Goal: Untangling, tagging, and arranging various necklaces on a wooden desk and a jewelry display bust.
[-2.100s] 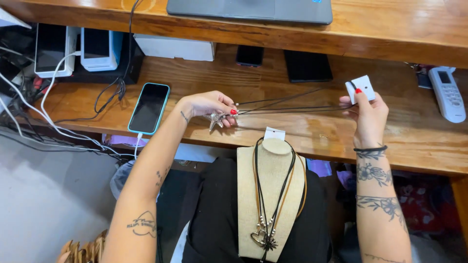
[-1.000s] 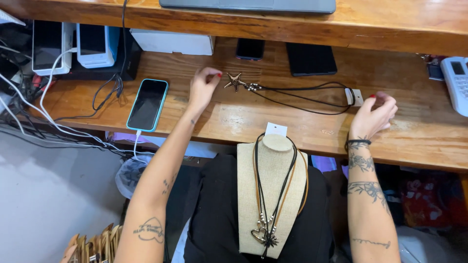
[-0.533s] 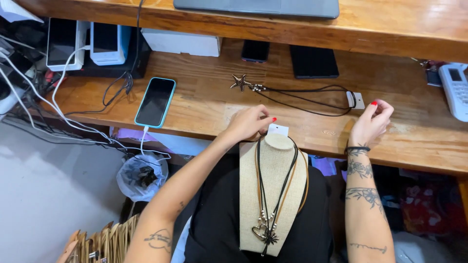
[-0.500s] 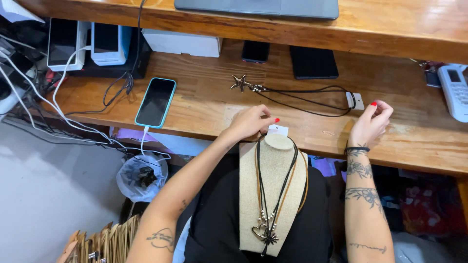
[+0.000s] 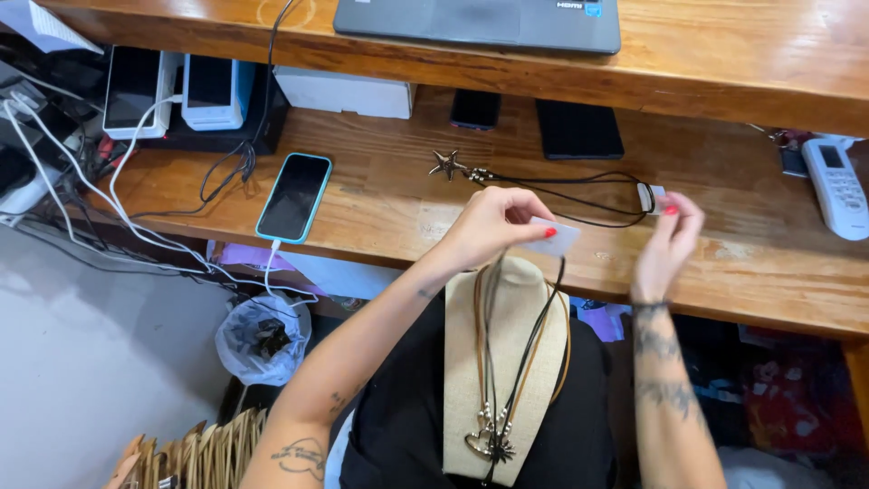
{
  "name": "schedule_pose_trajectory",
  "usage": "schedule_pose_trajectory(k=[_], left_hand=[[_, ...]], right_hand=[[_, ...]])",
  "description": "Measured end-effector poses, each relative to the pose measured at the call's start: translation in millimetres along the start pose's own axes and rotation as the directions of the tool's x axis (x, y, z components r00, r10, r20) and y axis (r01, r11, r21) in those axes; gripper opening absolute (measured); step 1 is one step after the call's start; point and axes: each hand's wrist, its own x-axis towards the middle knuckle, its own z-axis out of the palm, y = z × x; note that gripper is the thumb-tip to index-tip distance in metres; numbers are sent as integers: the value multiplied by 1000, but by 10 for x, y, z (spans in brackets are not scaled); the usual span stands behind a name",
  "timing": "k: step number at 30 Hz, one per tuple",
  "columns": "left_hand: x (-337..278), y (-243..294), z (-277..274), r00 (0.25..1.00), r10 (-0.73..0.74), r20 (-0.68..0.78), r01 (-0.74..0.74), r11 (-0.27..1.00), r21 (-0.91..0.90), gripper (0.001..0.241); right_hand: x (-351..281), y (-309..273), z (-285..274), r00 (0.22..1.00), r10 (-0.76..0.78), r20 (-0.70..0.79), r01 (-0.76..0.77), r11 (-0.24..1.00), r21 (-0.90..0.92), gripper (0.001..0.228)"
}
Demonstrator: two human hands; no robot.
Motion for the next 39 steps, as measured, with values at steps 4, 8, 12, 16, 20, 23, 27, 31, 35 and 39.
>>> schedule_pose_trajectory(k=[4, 8, 12, 16, 20, 23, 27, 31, 35, 39], left_hand=[[-415, 854, -195, 981, 175, 90, -161, 977, -143, 17], [-575, 1371, -386, 955, 210, 208, -164, 961, -221, 9], [-630, 1574, -580, 964, 218, 154, -157, 931, -330, 10], [-501, 1527, -831, 968, 251, -14, -240, 903, -356, 6], [-290, 1384, -1016, 982, 137, -130, -179, 898, -402, 10], [-115, 1073, -1128, 979, 59, -197, -129, 922, -364, 13], [71, 446, -1224, 952, -110, -284, -14, 915, -403, 16], [218, -410, -1288, 873, -324, -364, 115, 864, -491, 14], [188, -1197, -1286, 848, -349, -398, 114, 855, -507, 32], [150, -1585, -1344, 811, -421, -406, 238, 872, -427, 34]], right_hand=[[-686, -1374, -41, 820, 212, 532, -483, 756, 443, 89], [-1112, -1378, -439, 440, -433, 787, -746, 311, 589, 88], [-1271, -1449, -688, 4, -467, 884, -845, 472, 253, 93], [-1235, -1376, -887, -71, -450, 890, -871, 462, 164, 65], [-1152, -1025, -923, 30, -315, 949, -906, 392, 159, 32], [-883, -575, -953, 172, -103, 980, -883, 425, 200, 32], [-118, -239, -787, 162, 126, 979, -790, 611, 52, 32], [455, -249, -339, 77, 458, 886, -483, 794, -369, 33], [537, -98, 43, 98, 518, 850, -462, 780, -422, 23], [572, 128, 300, 75, 538, 840, -376, 795, -475, 22]])
